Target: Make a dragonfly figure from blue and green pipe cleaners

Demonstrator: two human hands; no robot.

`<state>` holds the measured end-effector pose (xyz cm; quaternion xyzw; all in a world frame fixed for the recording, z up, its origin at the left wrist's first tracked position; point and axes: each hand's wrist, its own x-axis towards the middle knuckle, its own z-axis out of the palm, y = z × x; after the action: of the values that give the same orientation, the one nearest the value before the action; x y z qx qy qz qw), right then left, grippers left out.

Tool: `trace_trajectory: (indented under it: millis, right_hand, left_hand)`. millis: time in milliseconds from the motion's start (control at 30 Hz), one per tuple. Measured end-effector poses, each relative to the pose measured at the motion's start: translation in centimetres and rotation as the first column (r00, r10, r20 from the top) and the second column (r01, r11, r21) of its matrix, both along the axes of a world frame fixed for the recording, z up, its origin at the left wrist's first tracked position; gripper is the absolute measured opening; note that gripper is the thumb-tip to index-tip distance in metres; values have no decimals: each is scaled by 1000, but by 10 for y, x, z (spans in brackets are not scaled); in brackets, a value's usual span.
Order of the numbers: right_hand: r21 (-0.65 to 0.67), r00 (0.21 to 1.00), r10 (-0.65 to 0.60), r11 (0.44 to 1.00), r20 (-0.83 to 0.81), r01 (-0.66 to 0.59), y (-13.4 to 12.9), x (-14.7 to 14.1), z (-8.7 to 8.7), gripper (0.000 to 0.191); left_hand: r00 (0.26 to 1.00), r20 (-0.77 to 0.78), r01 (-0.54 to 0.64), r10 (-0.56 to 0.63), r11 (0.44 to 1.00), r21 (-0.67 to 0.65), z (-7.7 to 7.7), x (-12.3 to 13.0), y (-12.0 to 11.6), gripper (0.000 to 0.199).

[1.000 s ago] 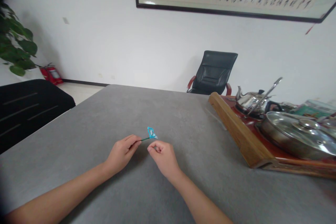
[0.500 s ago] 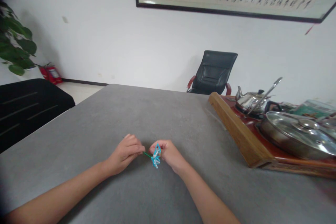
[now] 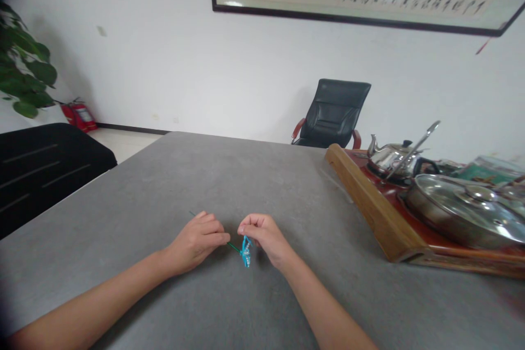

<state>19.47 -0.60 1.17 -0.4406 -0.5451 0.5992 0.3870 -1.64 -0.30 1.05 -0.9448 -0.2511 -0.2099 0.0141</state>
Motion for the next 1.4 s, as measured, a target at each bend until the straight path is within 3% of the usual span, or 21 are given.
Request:
trace_trajectory:
  millis: [100,200,400,533,633,900,1400]
  right_hand:
    - [185,989,-56,982,140,30,-3,-3,4,14]
    - [390,935,-170,920,310,38,-7,-5,7,12]
    - [696,754,-385,706,533,-131,-20,-9,15,12]
    - [797,634,-530,552,563,-246,-26,-12,14,12]
    - [815,576,-583,477,573,-327,-28,-15,11,17]
    - [796,569,-560,471,602,-379,-30,-17,8,18]
    - [764,580,-506,508,639,-398,-30,-19,1,19]
  left_hand:
    - [999,-31,-17,19,998,54,-1,0,0,24]
    - [998,-38,-40,44,996,83,-2,0,1,26]
    - [992,-43,-114,118,989,93,-4,-1,2,24]
    - [985,-20,-169,172,980,107,-6,-1,3,19]
    - [979,-11,-199,201,974,107,-7,-2,4,18]
    - [962,35,-274,272,958,85,-7,-1,4,22]
    - [930,105,-352,352,936,-26,-10,-1,0,21]
